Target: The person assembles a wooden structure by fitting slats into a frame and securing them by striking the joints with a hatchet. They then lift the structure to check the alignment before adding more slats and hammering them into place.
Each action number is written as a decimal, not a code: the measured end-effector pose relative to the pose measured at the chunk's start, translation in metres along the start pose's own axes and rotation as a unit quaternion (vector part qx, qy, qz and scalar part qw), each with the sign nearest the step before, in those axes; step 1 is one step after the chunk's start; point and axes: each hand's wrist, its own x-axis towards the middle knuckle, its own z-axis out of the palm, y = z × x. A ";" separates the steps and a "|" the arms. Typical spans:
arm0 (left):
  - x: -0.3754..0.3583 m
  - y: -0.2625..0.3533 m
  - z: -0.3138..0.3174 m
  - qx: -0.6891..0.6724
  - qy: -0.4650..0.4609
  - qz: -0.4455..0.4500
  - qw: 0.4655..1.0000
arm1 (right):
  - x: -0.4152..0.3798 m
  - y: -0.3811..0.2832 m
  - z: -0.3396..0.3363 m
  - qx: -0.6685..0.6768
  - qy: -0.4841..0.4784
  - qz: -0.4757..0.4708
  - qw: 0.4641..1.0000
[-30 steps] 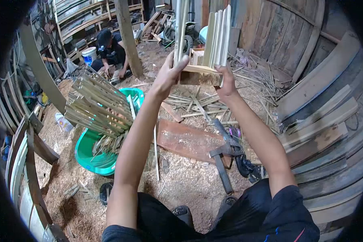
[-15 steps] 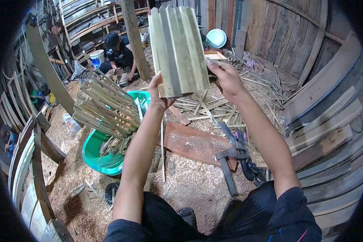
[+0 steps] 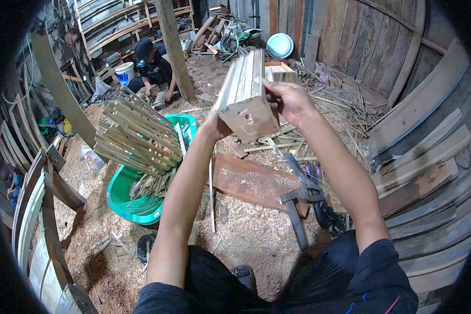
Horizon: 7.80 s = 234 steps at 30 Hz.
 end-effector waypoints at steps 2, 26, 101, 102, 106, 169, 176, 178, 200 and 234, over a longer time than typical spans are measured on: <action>0.007 -0.003 -0.009 0.007 -0.009 -0.032 0.999 | 0.003 0.010 -0.010 -0.063 0.021 0.041 0.997; 0.024 -0.031 0.007 -0.013 0.090 0.109 0.990 | -0.013 -0.018 0.004 -0.409 0.114 -0.402 0.812; 0.024 -0.026 0.031 0.268 0.118 0.229 0.928 | 0.040 0.038 -0.121 -0.224 0.105 -0.117 0.962; 0.022 -0.028 0.029 0.252 0.073 0.211 0.942 | 0.042 0.036 -0.125 -0.219 0.091 -0.127 0.963; 0.017 -0.041 0.043 0.169 -0.048 0.188 0.966 | 0.067 0.041 -0.154 -0.212 0.051 -0.136 0.966; 0.004 -0.012 0.059 -0.086 0.016 0.248 0.965 | 0.006 -0.010 0.006 -0.096 -0.146 -0.179 0.968; 0.016 -0.023 0.042 -0.146 0.080 0.160 0.973 | 0.003 -0.015 -0.005 -0.497 -0.144 -0.215 0.828; 0.021 -0.026 0.030 -0.117 0.086 0.173 0.974 | -0.010 -0.005 -0.011 -0.599 -0.150 -0.279 0.736; -0.016 -0.263 -0.166 0.376 0.217 0.133 0.891 | -0.018 0.303 -0.130 -0.716 -0.282 -0.095 0.632; 0.108 -0.254 -0.135 0.803 0.094 0.123 0.575 | 0.119 0.371 -0.310 -0.799 0.030 0.007 0.600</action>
